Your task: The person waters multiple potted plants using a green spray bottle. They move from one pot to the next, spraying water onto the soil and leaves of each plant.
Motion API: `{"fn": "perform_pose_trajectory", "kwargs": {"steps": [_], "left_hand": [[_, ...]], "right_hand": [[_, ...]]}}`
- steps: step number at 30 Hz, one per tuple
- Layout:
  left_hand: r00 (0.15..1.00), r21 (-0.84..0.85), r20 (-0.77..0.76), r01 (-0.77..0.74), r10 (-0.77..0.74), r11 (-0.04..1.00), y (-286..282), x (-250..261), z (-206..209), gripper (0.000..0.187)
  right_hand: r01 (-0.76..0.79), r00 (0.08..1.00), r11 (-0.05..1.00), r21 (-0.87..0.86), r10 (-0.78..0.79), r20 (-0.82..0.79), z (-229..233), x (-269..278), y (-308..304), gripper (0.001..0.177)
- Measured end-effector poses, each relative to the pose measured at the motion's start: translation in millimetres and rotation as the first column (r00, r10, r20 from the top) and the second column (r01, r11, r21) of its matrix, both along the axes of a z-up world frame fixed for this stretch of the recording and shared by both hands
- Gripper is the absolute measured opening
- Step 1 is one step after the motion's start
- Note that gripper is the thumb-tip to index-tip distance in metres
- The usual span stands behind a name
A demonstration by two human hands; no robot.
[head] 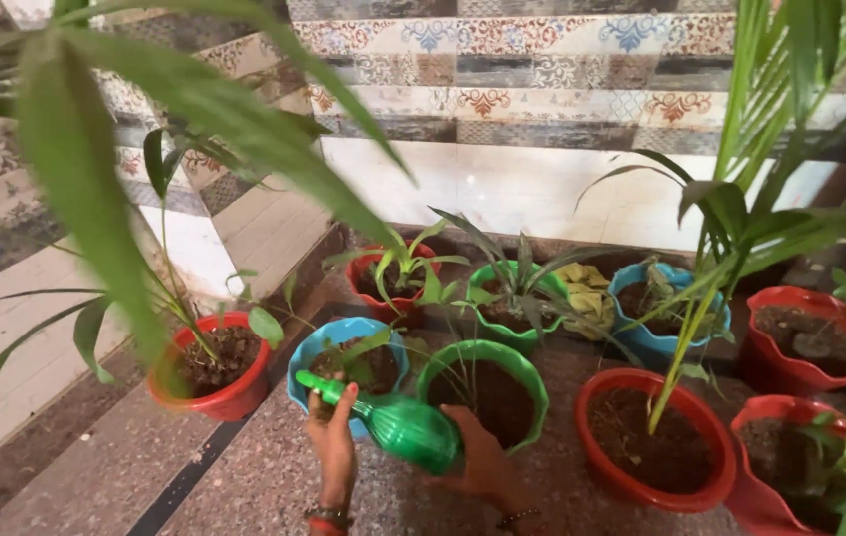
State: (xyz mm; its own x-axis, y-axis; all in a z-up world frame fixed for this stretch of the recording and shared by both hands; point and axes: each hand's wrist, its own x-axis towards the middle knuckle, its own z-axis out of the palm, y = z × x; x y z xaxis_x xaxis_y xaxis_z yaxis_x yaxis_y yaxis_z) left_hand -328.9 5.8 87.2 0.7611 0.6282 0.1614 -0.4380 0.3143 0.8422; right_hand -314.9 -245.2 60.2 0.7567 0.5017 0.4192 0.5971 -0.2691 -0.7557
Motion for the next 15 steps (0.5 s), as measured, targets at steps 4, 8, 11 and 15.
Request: {"fn": "perform_pose_trajectory", "kwargs": {"steps": [4,8,11,15], "left_hand": [[0.998,0.493,0.049,-0.062,0.044,0.868,-24,-33,55,0.081],[0.922,0.871,-0.250,0.347,-0.295,0.348,-51,-40,97,0.093],[0.829,0.912,-0.307,0.397,-0.467,0.107,-77,-30,103,0.096],[0.842,0.942,-0.330,0.267,-0.427,-0.201,-97,6,92,0.101]], "right_hand": [[-0.093,0.994,0.995,0.048,0.090,0.063,-7,-5,-7,0.097],[-0.095,0.995,0.947,0.308,0.099,0.003,-25,-11,0,0.095],[0.016,0.929,0.816,0.577,0.201,-0.311,-49,-4,13,0.082],[0.365,0.735,0.561,0.743,0.317,-0.600,-68,15,28,0.072]]}}
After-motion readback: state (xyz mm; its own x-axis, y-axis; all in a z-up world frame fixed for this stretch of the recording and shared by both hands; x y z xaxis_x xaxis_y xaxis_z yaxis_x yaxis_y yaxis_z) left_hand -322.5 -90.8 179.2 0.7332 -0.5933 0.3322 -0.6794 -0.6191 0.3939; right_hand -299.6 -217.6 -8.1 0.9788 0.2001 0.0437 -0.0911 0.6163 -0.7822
